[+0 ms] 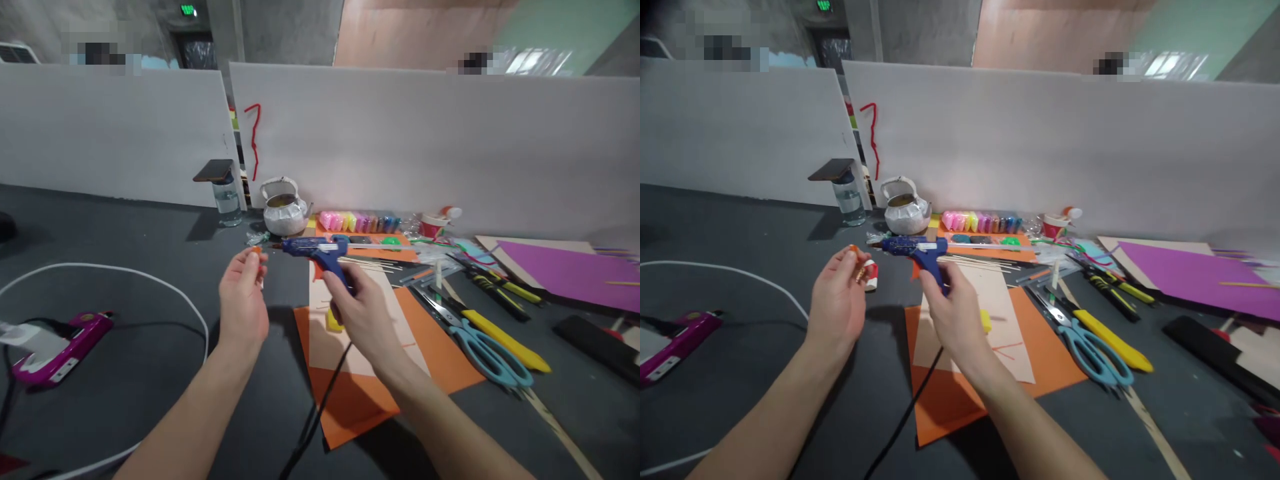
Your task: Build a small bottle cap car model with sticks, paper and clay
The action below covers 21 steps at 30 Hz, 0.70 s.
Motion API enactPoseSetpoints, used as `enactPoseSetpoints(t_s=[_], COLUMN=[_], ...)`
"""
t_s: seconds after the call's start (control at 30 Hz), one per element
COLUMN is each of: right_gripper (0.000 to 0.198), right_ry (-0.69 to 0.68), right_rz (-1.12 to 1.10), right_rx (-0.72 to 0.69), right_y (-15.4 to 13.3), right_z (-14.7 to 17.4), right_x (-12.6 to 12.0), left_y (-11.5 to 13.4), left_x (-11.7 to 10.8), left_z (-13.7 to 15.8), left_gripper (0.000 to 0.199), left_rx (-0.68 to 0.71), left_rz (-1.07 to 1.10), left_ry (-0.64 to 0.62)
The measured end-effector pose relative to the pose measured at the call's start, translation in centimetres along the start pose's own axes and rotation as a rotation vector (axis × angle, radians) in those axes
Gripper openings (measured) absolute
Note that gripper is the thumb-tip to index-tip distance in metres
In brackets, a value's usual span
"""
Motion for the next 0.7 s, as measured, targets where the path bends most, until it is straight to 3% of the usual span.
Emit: enactPoseSetpoints(t_s=[0.17, 0.33, 0.57, 0.7], right_gripper=[0.028, 0.015, 0.012, 0.018], right_ry=[-0.054, 0.127, 0.254, 0.196], right_rz=[-0.202, -0.129, 0.126, 0.242], right_rx=[-0.021, -0.046, -0.025, 0.035], right_y=[0.2, 2.1, 3.9, 5.7], right_z=[4.5, 6.6, 7.8, 8.9], right_x=[-4.1, -6.2, -7.4, -7.4], left_y=[-3.2, -4.4, -5.0, -5.8], left_x=[1.8, 2.2, 2.3, 1.9], left_z=[3.8, 5.9, 6.6, 6.7], left_gripper=[0.023, 0.018, 0.017, 0.02], left_rx=[-0.267, -0.422, -0.538, -0.598], left_rz=[0.01, 0.001, 0.002, 0.013], left_ry=[-0.158, -0.195, -0.14, -0.064])
Point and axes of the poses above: each hand's wrist, its own z-axis away from the middle knuckle, its own x-axis out of the palm, y = z × x, the point moved 5 cm from there along -z, towards the middle knuckle, and after that the axes turned 7 degrees about -y, right-handed, at the moved point
